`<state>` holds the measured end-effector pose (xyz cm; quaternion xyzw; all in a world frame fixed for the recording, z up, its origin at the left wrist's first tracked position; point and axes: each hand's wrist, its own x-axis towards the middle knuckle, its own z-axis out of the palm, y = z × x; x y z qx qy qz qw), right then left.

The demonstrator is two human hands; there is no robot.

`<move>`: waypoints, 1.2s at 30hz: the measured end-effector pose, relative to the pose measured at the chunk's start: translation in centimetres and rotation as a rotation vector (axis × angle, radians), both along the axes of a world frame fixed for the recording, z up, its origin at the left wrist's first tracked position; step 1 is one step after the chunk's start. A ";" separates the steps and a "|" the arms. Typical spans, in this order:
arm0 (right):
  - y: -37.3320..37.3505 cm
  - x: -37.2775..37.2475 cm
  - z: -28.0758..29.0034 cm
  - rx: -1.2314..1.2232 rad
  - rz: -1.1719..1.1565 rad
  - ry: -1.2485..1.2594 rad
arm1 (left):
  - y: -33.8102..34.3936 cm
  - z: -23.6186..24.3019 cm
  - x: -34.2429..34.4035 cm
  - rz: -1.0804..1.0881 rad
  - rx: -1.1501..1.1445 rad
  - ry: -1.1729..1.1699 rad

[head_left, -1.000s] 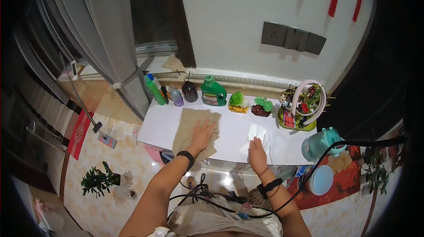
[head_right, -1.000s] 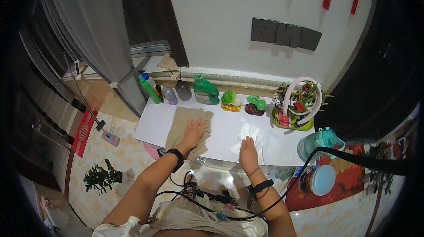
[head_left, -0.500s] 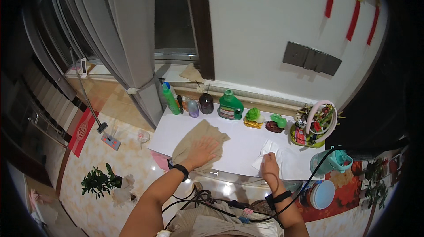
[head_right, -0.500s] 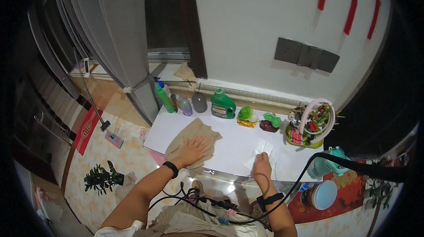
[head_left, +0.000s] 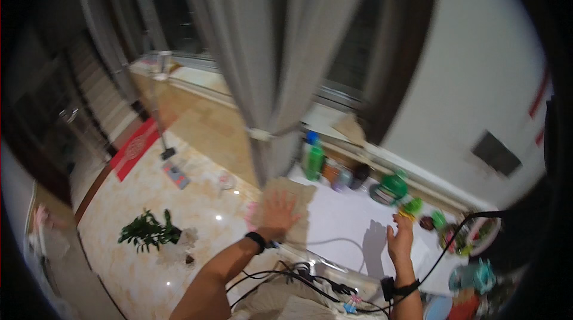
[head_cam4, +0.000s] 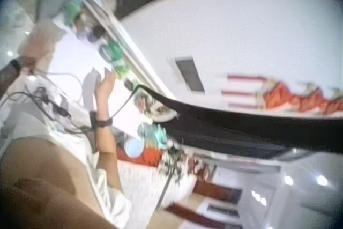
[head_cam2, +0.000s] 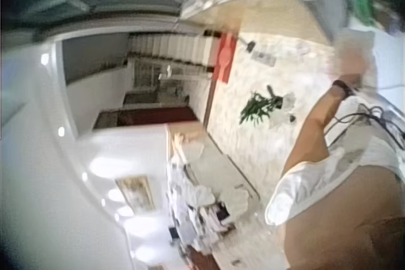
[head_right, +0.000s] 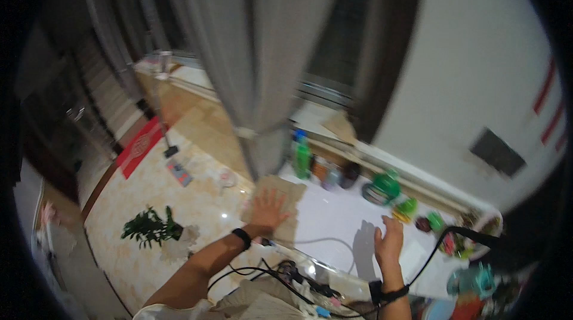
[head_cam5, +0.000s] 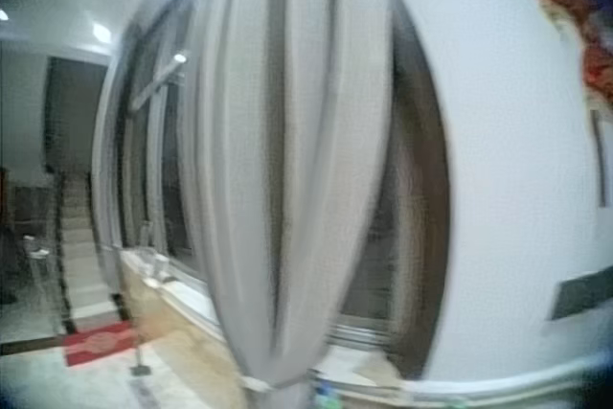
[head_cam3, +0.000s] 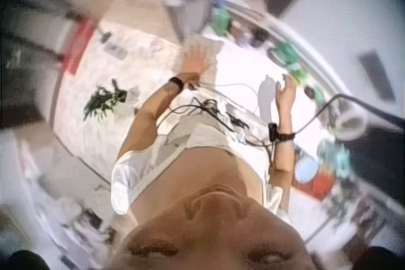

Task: Washing a cloth in a basin and then using it to wipe down a counter or ledge in a home environment.

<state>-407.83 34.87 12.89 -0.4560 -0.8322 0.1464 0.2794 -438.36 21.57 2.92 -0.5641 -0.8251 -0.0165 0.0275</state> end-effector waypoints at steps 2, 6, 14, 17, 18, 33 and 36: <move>0.1 -4.3 2.0 -0.107 0.106 0.056 | 0.7 -1.8 -1.4 0.049 0.062 -0.136; 0.8 -12.5 3.1 -0.304 0.312 0.193 | 0.0 -2.8 -2.0 0.016 0.187 -0.115; 4.9 -23.0 0.2 -0.329 0.222 0.229 | -0.3 -0.1 -2.0 0.010 0.117 -0.294; 4.9 -24.1 -0.5 -0.250 0.161 0.261 | -0.3 0.1 -1.7 0.045 0.129 -0.316; 5.2 -24.3 -1.0 -0.252 0.158 0.285 | -0.4 0.1 -1.5 0.042 0.130 -0.304; 3.1 -16.8 0.6 -0.291 0.319 0.441 | 0.6 -1.9 -2.0 0.018 0.228 -0.149; 3.4 -12.4 0.6 -0.416 0.299 0.446 | 1.5 -2.0 -1.9 -0.009 0.239 -0.012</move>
